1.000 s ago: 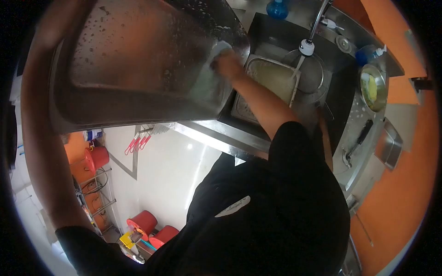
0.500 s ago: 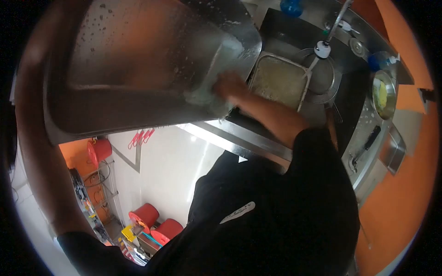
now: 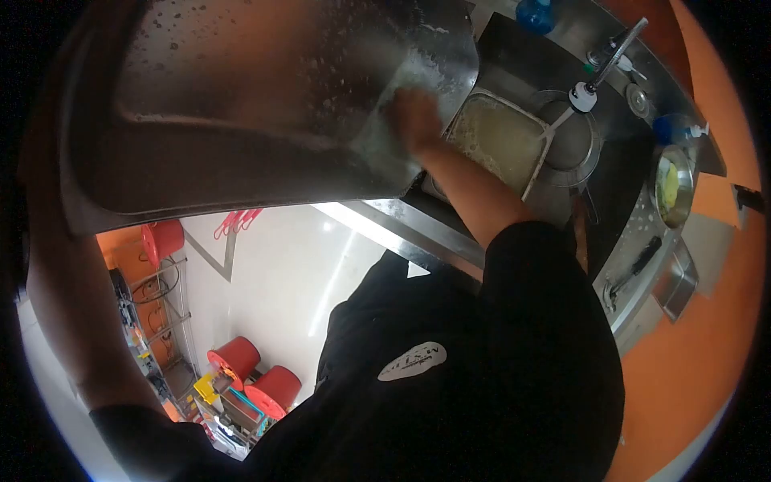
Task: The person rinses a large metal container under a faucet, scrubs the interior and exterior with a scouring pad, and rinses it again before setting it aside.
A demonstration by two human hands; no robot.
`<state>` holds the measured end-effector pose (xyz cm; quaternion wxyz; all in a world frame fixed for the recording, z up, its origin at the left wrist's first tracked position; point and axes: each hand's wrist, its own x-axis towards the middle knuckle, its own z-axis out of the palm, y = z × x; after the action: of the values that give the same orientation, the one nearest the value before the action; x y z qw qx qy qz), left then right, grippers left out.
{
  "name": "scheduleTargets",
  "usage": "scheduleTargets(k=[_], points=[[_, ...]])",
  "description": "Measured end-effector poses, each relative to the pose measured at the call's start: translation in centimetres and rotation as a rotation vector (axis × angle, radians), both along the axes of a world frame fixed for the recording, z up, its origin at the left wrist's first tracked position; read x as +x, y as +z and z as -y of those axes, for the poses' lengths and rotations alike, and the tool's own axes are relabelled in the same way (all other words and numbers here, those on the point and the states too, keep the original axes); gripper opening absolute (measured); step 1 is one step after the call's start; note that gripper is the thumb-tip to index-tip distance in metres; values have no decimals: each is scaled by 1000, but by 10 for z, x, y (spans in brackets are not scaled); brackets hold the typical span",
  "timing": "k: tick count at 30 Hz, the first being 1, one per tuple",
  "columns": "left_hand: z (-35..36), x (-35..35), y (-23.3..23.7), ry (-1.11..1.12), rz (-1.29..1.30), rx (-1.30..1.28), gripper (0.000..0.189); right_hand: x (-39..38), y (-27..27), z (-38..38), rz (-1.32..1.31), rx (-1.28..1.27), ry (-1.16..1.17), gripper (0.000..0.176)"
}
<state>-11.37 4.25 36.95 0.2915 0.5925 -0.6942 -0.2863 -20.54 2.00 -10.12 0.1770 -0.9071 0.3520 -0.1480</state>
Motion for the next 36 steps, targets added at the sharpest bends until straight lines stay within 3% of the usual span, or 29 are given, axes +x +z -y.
scheduleTargets(k=[1,5,9,11,13,17,19,22,24,26,29,30,31,33,36], points=[[3,-1,-2,118,164,-114,45,6,-15,-6,15,6,-25,18],[-2,1,-4,143,103,-134,42,-10,27,33,-110,-180,115,16],[-5,-9,-1,207,274,-131,47,-5,27,30,-97,-150,27,15],[-3,-11,2,228,288,-144,47,-8,14,-2,52,39,101,16],[-1,-7,10,244,317,-66,50,-5,14,-23,91,30,246,18],[0,-5,12,226,268,-25,51,17,9,-47,-100,326,181,20],[0,-5,11,226,254,-13,52,-4,31,-42,-77,273,489,22],[-2,-2,10,231,261,4,53,-45,57,-1,-120,167,524,24],[-1,-6,10,237,272,-17,55,-51,70,45,-159,115,382,27],[0,-8,7,249,285,-27,57,-48,52,88,-259,-210,110,34],[1,-16,5,212,189,-59,56,-61,29,80,-52,-255,15,41],[-3,-24,6,224,182,-48,55,-60,27,57,-24,-160,-86,41],[-5,-27,8,240,177,-42,53,-68,28,39,-25,-170,-82,41],[0,-16,9,224,211,-51,53,-80,30,13,90,-65,329,41],[-1,-18,5,223,143,-19,53,-82,48,48,-85,-84,289,40]])
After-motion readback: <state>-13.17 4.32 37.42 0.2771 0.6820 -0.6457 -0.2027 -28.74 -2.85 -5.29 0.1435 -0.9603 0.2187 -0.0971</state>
